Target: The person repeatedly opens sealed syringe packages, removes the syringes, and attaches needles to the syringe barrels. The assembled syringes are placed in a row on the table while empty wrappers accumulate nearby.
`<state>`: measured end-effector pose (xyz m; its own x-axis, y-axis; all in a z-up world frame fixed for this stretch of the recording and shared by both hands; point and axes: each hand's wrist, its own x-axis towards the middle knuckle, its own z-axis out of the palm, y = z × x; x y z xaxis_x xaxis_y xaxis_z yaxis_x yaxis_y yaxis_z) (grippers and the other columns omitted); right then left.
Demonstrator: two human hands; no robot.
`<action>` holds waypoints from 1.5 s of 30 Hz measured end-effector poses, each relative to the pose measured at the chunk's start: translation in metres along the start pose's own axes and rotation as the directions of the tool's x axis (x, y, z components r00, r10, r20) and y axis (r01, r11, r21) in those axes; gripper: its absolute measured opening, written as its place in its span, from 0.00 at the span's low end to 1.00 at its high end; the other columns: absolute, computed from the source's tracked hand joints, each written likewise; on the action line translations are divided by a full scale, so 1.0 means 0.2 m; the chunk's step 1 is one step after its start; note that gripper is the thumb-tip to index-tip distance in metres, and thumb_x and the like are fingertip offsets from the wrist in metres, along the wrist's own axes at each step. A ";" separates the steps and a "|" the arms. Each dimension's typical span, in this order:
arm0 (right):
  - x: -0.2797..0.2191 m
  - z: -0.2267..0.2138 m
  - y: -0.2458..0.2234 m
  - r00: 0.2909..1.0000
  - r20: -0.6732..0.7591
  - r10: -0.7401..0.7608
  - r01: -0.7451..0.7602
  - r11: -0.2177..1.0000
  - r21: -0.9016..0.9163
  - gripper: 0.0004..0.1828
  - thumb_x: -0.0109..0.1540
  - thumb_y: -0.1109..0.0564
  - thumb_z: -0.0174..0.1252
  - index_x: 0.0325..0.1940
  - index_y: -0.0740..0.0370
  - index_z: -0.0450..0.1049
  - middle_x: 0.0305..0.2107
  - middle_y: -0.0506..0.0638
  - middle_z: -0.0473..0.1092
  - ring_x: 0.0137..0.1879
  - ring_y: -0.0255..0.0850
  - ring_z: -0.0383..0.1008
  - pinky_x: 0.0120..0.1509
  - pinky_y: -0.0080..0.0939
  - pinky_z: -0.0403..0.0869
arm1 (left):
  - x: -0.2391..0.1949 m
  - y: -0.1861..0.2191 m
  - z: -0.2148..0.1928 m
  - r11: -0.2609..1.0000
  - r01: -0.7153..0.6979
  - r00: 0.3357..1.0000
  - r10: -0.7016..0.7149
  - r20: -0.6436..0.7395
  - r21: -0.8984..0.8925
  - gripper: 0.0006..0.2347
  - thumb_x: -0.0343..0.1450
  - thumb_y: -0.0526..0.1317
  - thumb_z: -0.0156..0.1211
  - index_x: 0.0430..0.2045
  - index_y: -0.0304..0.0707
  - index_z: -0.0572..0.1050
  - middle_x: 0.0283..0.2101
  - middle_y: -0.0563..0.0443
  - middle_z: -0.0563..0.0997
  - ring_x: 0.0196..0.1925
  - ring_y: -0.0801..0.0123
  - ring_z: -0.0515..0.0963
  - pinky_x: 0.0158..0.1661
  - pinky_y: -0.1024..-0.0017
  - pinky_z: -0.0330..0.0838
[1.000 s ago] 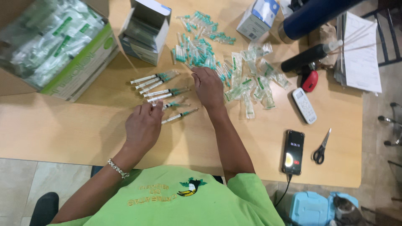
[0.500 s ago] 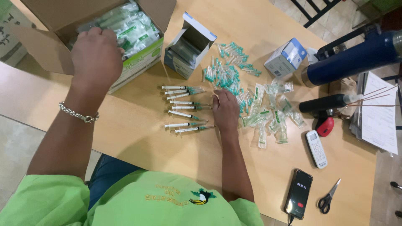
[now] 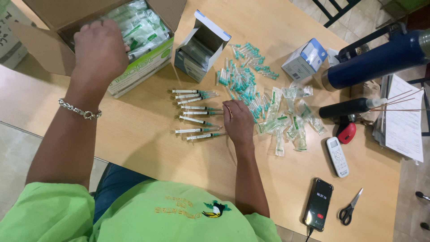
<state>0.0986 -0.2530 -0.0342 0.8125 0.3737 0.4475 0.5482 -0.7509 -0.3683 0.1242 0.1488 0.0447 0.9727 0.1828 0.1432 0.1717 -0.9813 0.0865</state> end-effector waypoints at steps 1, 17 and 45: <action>-0.01 0.00 -0.01 1.000 -0.002 0.001 -0.001 1.000 -0.001 0.07 0.68 0.58 0.59 0.47 0.58 0.80 0.42 0.49 0.76 0.46 0.45 0.77 0.45 0.47 0.76 | 0.00 -0.02 0.05 1.000 -0.002 1.000 0.002 -0.001 0.000 0.14 0.73 0.42 0.68 0.43 0.29 0.74 0.42 0.32 0.81 0.43 0.42 0.80 0.38 0.50 0.74; 0.05 -0.15 -0.30 0.997 0.025 0.072 -0.076 0.950 0.304 0.10 0.69 0.55 0.56 0.51 0.60 0.79 0.44 0.52 0.76 0.44 0.39 0.75 0.43 0.37 0.77 | -0.17 0.23 -0.31 0.393 -0.288 0.909 -0.174 -0.378 -0.873 0.10 0.73 0.23 0.71 0.39 0.35 0.77 0.39 0.52 0.84 0.39 0.74 0.82 0.42 0.75 0.78; -0.43 -0.12 -0.22 0.997 0.057 0.047 -0.062 0.958 0.281 0.06 0.67 0.55 0.60 0.47 0.56 0.75 0.39 0.52 0.74 0.47 0.52 0.79 0.52 0.48 0.79 | -0.71 0.68 0.16 0.751 -0.203 0.722 0.548 0.421 -0.629 0.19 0.77 0.56 0.48 0.27 0.43 0.75 0.30 0.40 0.80 0.37 0.38 0.82 0.38 0.47 0.74</action>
<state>0.0006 -0.2660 -0.0367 0.8475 0.3682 0.3824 0.5308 -0.5891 -0.6093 0.0143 -0.0117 0.0054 0.8626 -0.4312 -0.2646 -0.1669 -0.7363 0.6558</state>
